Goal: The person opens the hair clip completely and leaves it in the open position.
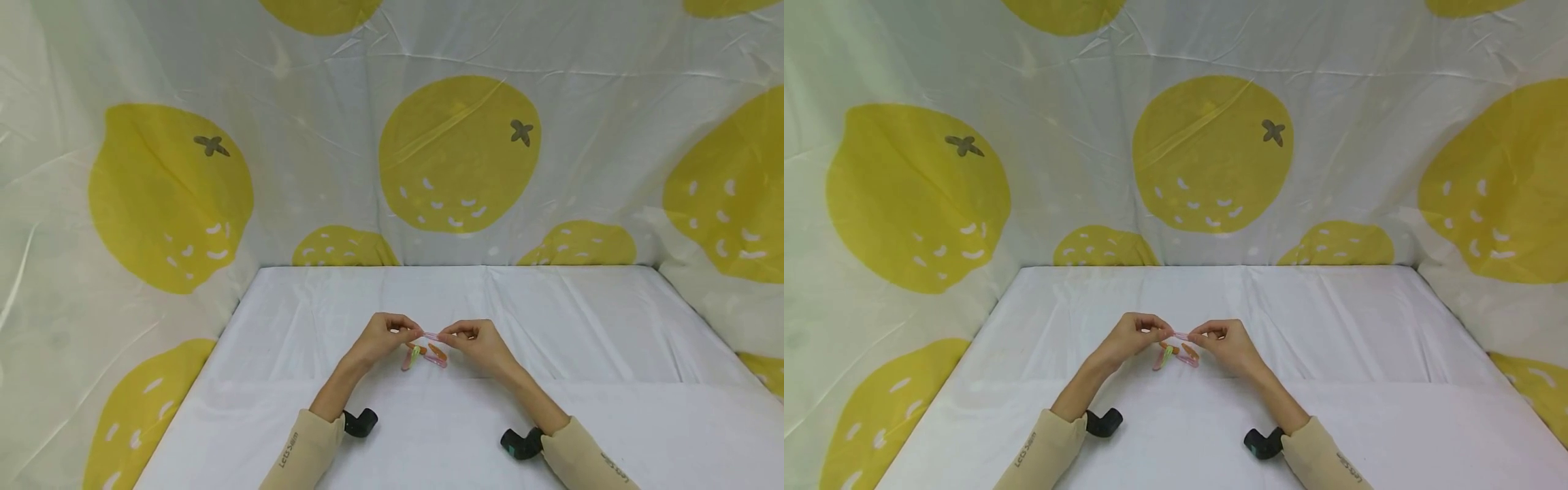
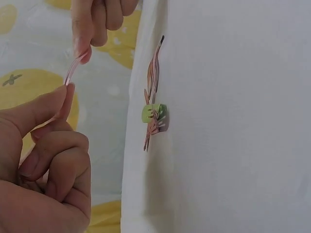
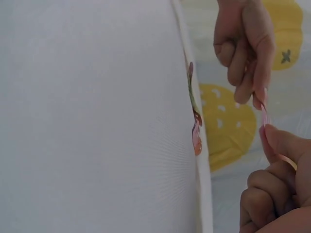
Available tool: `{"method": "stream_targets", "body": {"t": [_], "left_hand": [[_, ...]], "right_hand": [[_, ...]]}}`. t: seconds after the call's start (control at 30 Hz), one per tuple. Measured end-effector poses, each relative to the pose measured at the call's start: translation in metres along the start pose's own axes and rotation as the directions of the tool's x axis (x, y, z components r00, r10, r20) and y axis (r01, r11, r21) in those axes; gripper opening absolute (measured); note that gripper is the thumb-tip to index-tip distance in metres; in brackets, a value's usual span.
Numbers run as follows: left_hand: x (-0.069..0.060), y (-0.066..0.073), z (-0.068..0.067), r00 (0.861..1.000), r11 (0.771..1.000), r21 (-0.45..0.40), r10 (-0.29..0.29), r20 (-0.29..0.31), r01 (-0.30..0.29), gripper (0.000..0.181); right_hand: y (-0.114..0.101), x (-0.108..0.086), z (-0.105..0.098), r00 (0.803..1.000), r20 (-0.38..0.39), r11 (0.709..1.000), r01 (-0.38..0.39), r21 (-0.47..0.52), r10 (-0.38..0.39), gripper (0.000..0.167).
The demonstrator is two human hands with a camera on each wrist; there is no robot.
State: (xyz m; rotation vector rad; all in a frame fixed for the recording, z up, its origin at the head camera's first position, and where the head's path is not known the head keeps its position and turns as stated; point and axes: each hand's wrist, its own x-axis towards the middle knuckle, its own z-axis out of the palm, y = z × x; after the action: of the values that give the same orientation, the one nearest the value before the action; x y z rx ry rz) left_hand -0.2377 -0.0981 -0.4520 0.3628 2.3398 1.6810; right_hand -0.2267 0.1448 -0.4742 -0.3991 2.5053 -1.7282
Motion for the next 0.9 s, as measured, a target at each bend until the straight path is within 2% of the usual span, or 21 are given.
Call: {"method": "stream_targets", "body": {"t": [0.2, 0.37, 0.53, 0.67, 0.77, 0.9], "left_hand": [[-0.0014, 0.0035, 0.0, 0.999, 1.0, -0.008, -0.016, -0.03, 0.016, 0.017], [-0.0041, 0.0046, -0.0007, 0.999, 0.998, -0.04, -0.039, 0.006, 0.039, 0.021], [-0.0034, 0.0064, -0.0014, 0.995, 0.991, -0.098, -0.08, 0.064, 0.086, 0.031], [-0.0025, 0.0081, -0.002, 0.991, 0.986, -0.12, -0.108, 0.08, 0.117, 0.038], [-0.0028, 0.0078, -0.0021, 0.991, 0.986, -0.118, -0.111, 0.079, 0.12, 0.033], [-0.0038, 0.0059, -0.0016, 0.991, 0.984, -0.135, -0.11, 0.07, 0.119, 0.027]], "right_hand": [[-0.0041, -0.0003, 0.0011, 0.997, -0.028, 0.997, 0.071, 0.016, -0.07, 0.017], [-0.0074, -0.0021, 0.0021, 0.987, -0.035, 0.987, 0.16, 0.015, -0.159, 0.011], [-0.0067, -0.0022, 0.0032, 0.963, -0.05, 0.964, 0.265, -0.006, -0.265, 0.009], [-0.0091, -0.0029, 0.0043, 0.936, -0.051, 0.937, 0.346, -0.043, -0.348, 0.009], [-0.0085, -0.0025, 0.005, 0.926, -0.05, 0.927, 0.37, -0.063, -0.373, 0.009], [-0.006, -0.0022, 0.0052, 0.933, -0.054, 0.933, 0.352, -0.067, -0.356, 0.011]]}}
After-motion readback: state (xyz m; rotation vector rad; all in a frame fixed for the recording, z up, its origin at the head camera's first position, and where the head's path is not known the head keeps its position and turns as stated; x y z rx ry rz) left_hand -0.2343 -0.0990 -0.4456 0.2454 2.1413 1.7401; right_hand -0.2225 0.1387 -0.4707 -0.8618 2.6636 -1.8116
